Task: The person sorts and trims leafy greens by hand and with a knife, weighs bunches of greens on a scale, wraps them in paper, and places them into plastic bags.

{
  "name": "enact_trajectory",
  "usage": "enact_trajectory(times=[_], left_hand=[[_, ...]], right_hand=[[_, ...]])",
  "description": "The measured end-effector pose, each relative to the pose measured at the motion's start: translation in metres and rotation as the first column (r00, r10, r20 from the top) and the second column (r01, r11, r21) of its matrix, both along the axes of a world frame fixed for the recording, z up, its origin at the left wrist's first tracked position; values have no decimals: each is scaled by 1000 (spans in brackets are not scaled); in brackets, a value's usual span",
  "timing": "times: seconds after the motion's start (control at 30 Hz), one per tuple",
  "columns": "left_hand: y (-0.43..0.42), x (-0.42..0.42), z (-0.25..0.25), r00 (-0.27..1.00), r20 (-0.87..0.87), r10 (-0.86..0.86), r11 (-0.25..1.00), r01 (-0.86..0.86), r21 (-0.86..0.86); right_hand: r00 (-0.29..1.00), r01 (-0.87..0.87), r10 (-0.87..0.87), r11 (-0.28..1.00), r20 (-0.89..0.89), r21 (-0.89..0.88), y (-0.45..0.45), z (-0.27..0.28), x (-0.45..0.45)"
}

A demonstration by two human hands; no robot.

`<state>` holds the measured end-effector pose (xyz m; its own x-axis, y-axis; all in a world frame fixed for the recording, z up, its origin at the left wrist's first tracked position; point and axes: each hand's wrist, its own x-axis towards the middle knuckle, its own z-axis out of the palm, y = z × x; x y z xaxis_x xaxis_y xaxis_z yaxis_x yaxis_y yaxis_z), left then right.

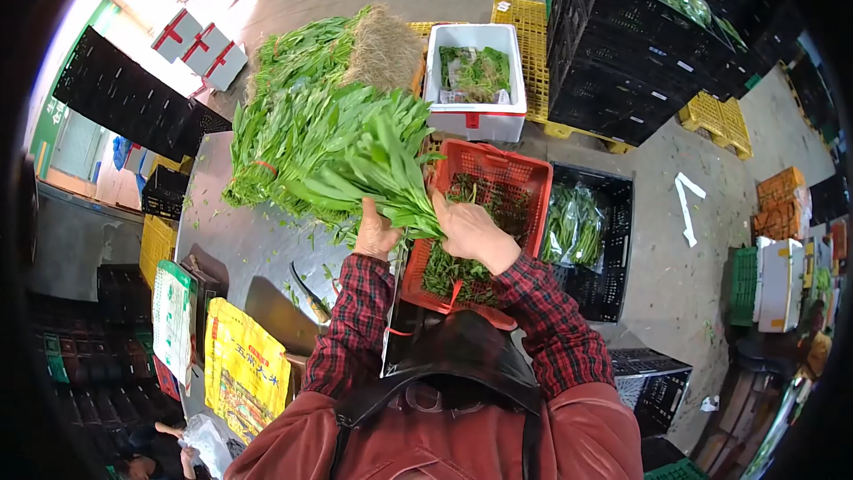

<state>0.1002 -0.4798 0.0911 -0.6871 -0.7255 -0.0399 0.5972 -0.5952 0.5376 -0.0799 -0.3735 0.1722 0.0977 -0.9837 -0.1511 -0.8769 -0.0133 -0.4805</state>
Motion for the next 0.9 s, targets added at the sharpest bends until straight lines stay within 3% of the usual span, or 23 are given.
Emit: enact_trajectory(times=[0.03, 0.13, 0.17, 0.27, 0.3, 0.4, 0.43, 0.5, 0.57, 0.63, 0.7, 0.73, 0.77, 0.83, 0.87, 0.9], left_hand=[[2, -2, 1, 1000, 2, -5, 1000, 5, 2], [9, -15, 29, 975, 202, 89, 988, -61, -141], [9, -19, 35, 975, 206, 78, 989, -49, -139], [1, -34, 47, 838, 516, 177, 967, -246, 68], [-8, -37, 38, 838, 519, 168, 967, -241, 76], [-43, -26, -20, 634, 597, 492, 864, -272, -423], [-48, -15, -38, 634, 603, 484, 869, -268, -416], [-68, -2, -67, 555, 641, 530, 713, 118, -691], [-64, 5, -78, 510, 666, 545, 587, 334, -737], [-63, -1, -80, 567, 679, 466, 576, 388, -720], [-71, -10, -84, 592, 689, 419, 564, 425, -708], [-80, -17, -86, 810, 573, 128, 839, 219, -497], [-82, -18, -88, 954, 292, -73, 986, 113, -124], [-68, -6, -96, 992, -64, -104, 943, 119, 310], [-64, -9, -83, 968, 219, -121, 974, 158, -162], [-65, -13, -74, 888, 460, 5, 765, 293, -574]], right_hand=[[1000, 5, -5, 1000, 2, 2, -1, -6, 1], [962, 23, -38, 998, -272, -59, -10, -30, 4], [962, 34, -48, 998, -268, -56, -10, -34, 5], [895, -22, -151, 925, -420, -380, -9, -46, 6], [895, -17, -152, 928, -420, -371, -4, -40, 3], [925, 334, -365, 913, -102, -236, 24, -21, -21], [924, 338, -367, 913, -103, -227, 39, -28, -28], [928, 370, -373, 925, -17, -88, 68, -45, -47], [918, 393, -389, 918, 82, -44, 98, -78, -47], [882, 401, -389, 916, 265, 11, 120, -106, -48], [867, 413, -401, 911, 296, 25, 132, -119, -46], [853, 424, -410, 905, 324, 28, 134, -125, -46], [835, 435, -420, 900, 355, 41, 139, -127, -41], [831, 426, -420, 902, 365, 68, 151, -130, -31], [836, 415, -408, 908, 367, 62, 147, -128, -34], [842, 407, -395, 912, 368, 50, 140, -128, -40]])
